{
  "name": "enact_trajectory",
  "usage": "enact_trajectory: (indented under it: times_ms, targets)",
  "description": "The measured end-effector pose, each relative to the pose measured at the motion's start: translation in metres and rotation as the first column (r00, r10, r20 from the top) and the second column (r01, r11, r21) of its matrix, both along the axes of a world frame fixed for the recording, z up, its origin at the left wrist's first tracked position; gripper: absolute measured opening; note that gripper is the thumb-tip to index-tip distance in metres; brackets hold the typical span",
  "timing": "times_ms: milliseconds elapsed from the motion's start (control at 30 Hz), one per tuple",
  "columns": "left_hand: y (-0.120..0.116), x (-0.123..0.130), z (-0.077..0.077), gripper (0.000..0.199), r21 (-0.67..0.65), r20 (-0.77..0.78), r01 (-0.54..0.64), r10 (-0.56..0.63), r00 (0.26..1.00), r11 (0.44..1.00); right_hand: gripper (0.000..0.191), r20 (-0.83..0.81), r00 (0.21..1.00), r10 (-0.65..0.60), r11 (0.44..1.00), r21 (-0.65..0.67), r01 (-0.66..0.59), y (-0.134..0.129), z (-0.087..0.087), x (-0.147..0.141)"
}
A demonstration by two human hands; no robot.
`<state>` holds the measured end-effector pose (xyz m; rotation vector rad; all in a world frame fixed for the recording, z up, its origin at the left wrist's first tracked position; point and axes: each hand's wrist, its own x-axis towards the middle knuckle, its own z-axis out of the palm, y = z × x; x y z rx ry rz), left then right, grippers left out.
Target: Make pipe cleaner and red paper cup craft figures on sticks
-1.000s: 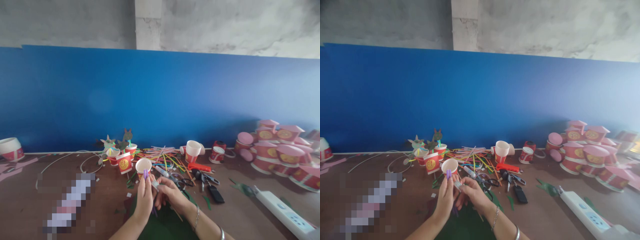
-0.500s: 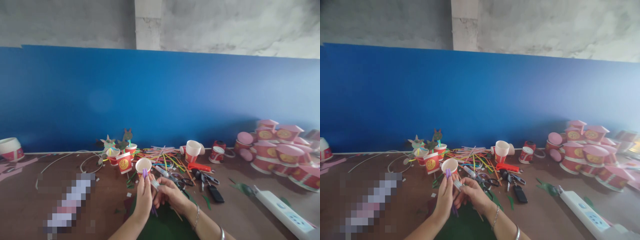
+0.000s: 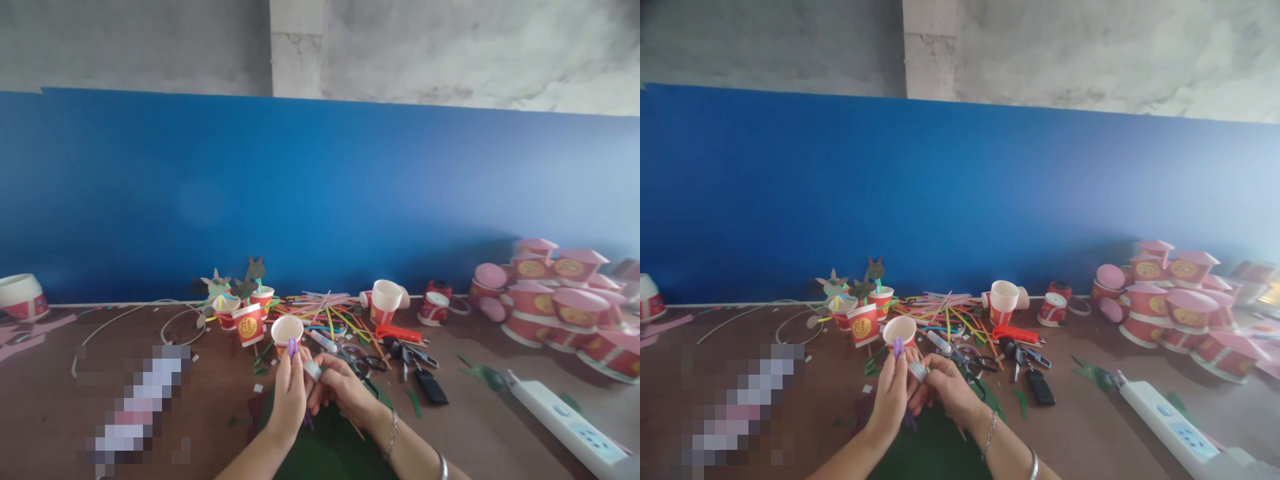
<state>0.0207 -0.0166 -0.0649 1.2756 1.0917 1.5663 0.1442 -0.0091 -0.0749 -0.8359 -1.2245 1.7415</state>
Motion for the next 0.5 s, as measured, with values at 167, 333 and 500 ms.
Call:
enact_trajectory:
  times_ms: [167,333,500]
  targets:
    - [0.000,-0.001,-0.002,0.048,-0.011,-0.029,0.005,-0.005,1.000,1.000,0.021,-0.051,0.998,0.048,0.999,-0.012,-0.049,-0.001,-0.001,0.001]
    - [0.002,-0.002,-0.010,0.045,0.001,-0.030,0.001,0.000,1.000,1.000,0.025,-0.034,0.999,0.014,1.000,-0.010,-0.014,0.001,-0.004,0.001]
    - [0.002,-0.002,-0.010,0.046,-0.020,0.008,-0.010,0.010,1.000,1.000,0.024,-0.042,0.999,0.031,0.999,-0.015,-0.032,0.001,-0.002,0.001]
